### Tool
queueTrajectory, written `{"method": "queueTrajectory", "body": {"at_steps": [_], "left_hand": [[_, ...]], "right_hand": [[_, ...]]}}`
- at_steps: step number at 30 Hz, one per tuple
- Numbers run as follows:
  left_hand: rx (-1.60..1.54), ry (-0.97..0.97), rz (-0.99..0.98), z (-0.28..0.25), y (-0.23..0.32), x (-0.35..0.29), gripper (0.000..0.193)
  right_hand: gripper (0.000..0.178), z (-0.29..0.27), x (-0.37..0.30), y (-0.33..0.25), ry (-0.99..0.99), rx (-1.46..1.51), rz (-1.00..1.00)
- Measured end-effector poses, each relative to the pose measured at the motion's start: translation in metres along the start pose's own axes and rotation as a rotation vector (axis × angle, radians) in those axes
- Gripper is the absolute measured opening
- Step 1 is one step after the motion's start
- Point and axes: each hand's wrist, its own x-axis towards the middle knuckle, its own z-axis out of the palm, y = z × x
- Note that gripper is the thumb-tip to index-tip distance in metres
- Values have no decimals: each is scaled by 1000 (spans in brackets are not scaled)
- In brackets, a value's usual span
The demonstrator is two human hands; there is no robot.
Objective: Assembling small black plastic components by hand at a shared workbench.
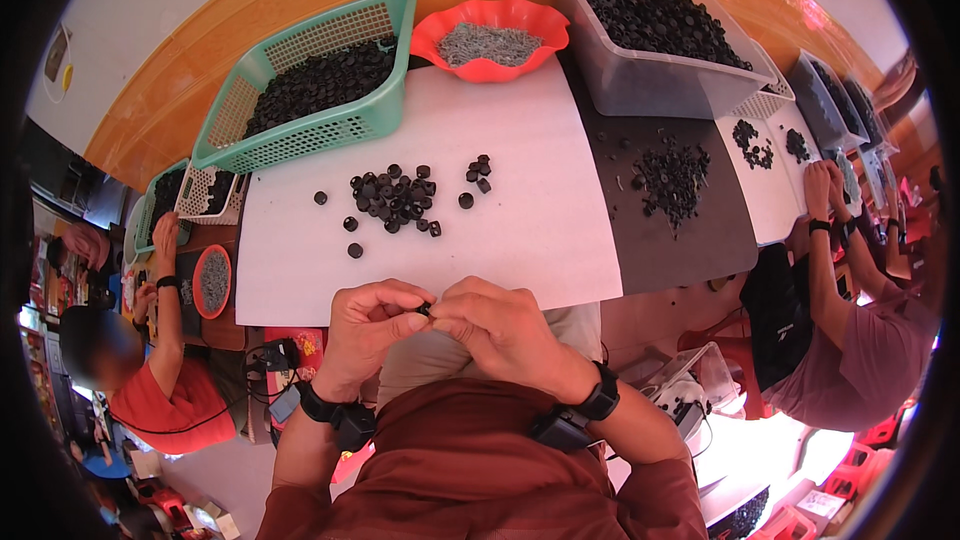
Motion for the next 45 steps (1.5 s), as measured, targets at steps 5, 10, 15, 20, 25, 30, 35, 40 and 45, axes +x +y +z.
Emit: {"method": "queueTrajectory", "body": {"at_steps": [5,10,15,20,25,30,35,40,45], "left_hand": [[15,-8,-5,2,1,0,19],[51,-20,-15,5,4,1,19],[6,3,-25,7,1,2,19],[-49,41,-78,10,3,1,22],[-67,82,-78,12,1,2,22],[-162,74,-77,17,-1,1,20],[-216,73,-127,20,-1,1,18],[-225,74,-145,19,-1,0,16],[-247,94,-156,18,-2,1,17]], "right_hand": [[11,-6,2,-4,-57,77,121],[12,-6,4,-5,-47,69,112],[17,-2,-1,4,5,3,25],[28,-2,-2,5,15,-153,-77],[34,1,-1,2,53,-172,-103],[40,3,1,4,104,-208,-137],[38,4,4,4,125,-253,-180],[36,2,5,1,89,-271,-150],[37,-3,9,-4,17,-289,-99]]}}
